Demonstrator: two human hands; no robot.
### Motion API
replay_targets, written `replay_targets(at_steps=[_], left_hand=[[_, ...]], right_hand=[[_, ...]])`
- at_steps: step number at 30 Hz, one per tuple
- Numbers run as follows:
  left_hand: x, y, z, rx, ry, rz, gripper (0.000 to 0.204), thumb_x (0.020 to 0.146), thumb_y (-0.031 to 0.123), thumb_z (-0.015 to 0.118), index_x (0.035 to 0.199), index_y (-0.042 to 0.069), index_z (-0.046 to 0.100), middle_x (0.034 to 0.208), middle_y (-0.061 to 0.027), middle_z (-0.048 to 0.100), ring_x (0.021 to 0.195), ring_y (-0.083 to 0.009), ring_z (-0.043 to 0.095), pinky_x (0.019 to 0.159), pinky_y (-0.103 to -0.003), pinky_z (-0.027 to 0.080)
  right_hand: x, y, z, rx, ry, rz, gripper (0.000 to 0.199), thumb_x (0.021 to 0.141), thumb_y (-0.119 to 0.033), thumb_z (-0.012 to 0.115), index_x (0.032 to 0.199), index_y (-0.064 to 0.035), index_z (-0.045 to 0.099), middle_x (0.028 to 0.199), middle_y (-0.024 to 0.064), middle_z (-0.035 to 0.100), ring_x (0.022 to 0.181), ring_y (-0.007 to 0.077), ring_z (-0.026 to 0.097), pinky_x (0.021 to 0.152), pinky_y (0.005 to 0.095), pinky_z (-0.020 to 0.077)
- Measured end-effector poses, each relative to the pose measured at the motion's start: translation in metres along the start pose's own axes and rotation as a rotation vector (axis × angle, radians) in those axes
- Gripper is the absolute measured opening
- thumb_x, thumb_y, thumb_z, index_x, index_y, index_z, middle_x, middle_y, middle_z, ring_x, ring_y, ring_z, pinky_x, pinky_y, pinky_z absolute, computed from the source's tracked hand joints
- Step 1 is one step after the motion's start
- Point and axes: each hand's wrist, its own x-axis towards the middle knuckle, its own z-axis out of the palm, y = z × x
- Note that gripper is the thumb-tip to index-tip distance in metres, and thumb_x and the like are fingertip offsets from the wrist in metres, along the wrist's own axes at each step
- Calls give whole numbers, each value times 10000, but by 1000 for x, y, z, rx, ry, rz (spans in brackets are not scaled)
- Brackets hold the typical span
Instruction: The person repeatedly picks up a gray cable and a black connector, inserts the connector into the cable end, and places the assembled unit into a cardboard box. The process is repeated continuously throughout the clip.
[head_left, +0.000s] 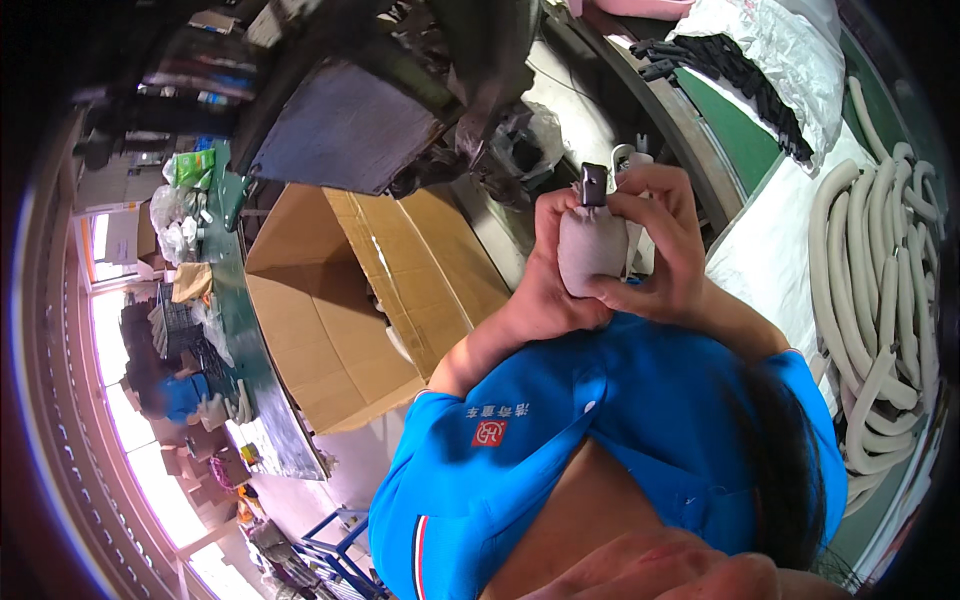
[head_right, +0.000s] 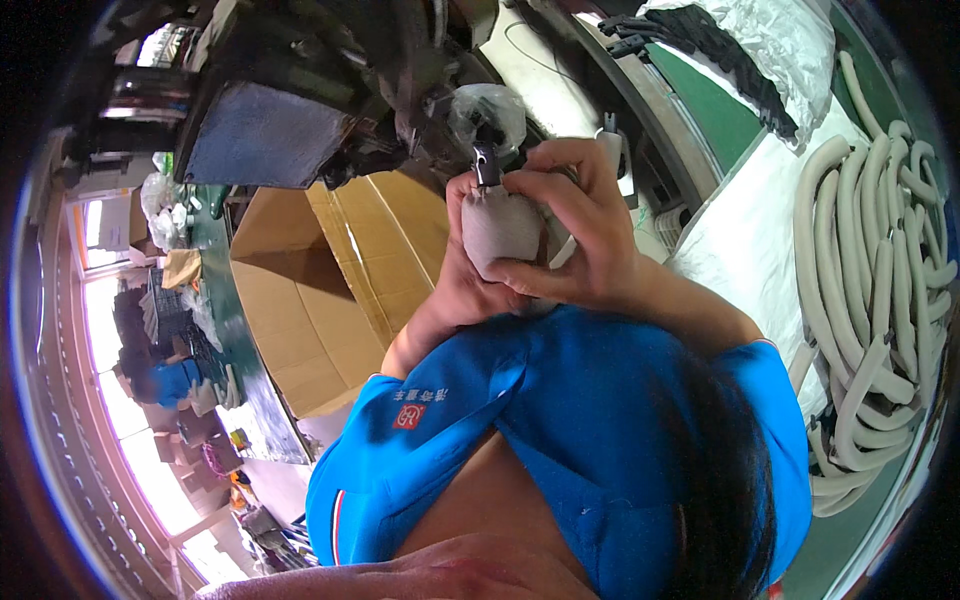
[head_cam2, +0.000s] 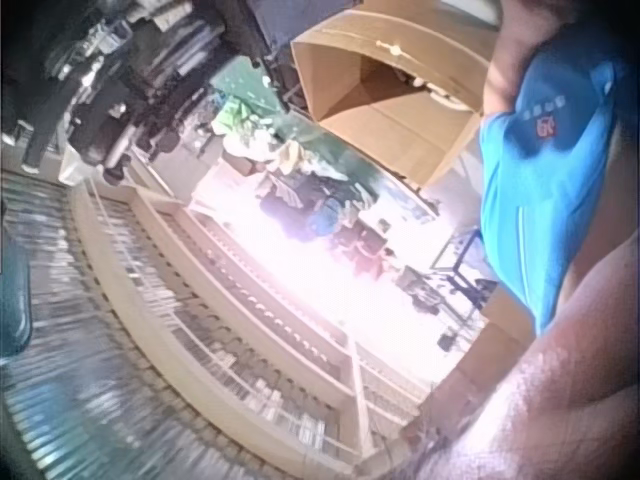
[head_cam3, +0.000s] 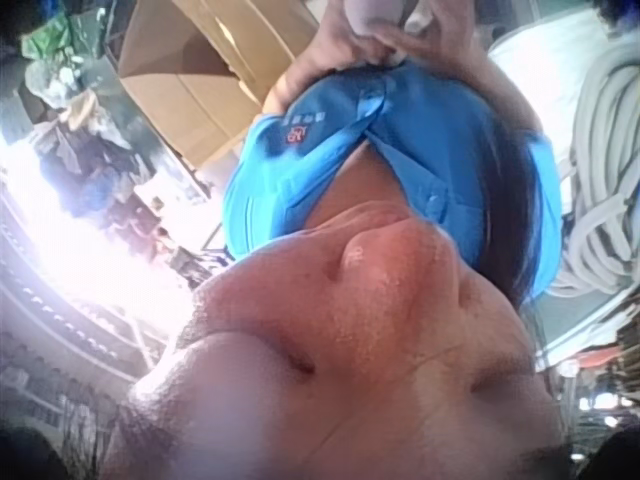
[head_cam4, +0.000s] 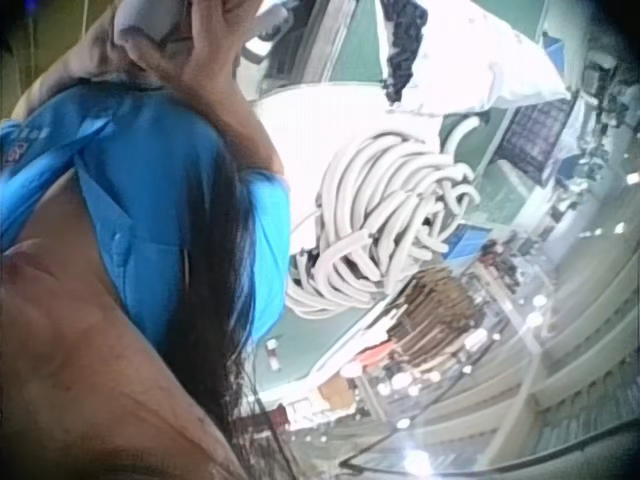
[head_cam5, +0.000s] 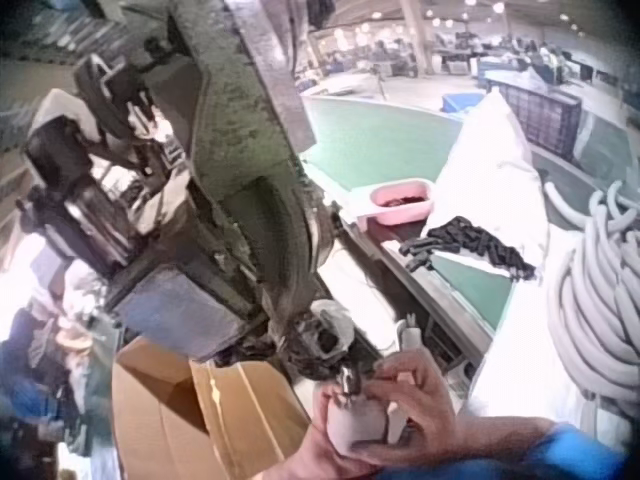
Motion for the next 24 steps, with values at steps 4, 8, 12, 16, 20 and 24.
replay_targets(at_steps=[4, 8, 12, 16, 20, 24], left_hand=[[18, -1, 3, 176, 33, -16, 1001, 638, -7, 709, 1426, 142, 110, 1275, -98, 433, 1105, -206, 484, 870, -342, 440], [30, -12, 9, 43, -5, -62, 936, 680, -13, 704, 1452, 105, 189, 1303, -102, 427, 1180, -199, 443, 962, -328, 386], [38, -44, -3, 200, 60, -212, 934, 690, -38, 705, 1456, 115, 193, 1186, -109, 493, 1034, -199, 527, 866, -337, 452], [25, -49, -17, 241, 140, -319, 917, 695, -41, 715, 1444, 75, 199, 1020, -104, 566, 872, -176, 584, 771, -332, 491], [6, -33, -24, 304, 163, -415, 770, 707, 29, 736, 1366, 39, 338, 936, -77, 596, 819, -152, 587, 752, -314, 483], [-3, -19, -24, 287, 206, -545, 595, 721, 96, 745, 1245, 29, 472, 898, -55, 612, 837, -138, 584, 767, -310, 481]], right_hand=[[6, 25, 9, 139, 106, -50, 417, 680, -302, 783, 844, -28, 514, 1066, 151, 429, 934, 244, 433, 813, 362, 377], [13, 41, 0, 392, 29, 146, 373, 718, -275, 768, 703, -48, 473, 999, 116, 470, 866, 206, 439, 747, 308, 367], [10, 115, -16, 1069, -249, 584, 287, 818, -289, 690, 758, -40, 560, 906, 96, 542, 819, 169, 492, 740, 299, 404], [15, 265, -37, -20, -244, 713, 214, 884, -252, 594, 932, -47, 637, 946, 152, 618, 863, 268, 612, 737, 387, 494], [29, 373, -34, -796, -494, 459, 312, 887, -205, 531, 1169, -72, 517, 1103, 235, 596, 913, 386, 626, 786, 488, 507], [61, 401, -14, -987, -762, 513, 238, 866, -98, 483, 1089, -21, 522, 1001, 213, 651, 902, 376, 659, 731, 482, 532]])
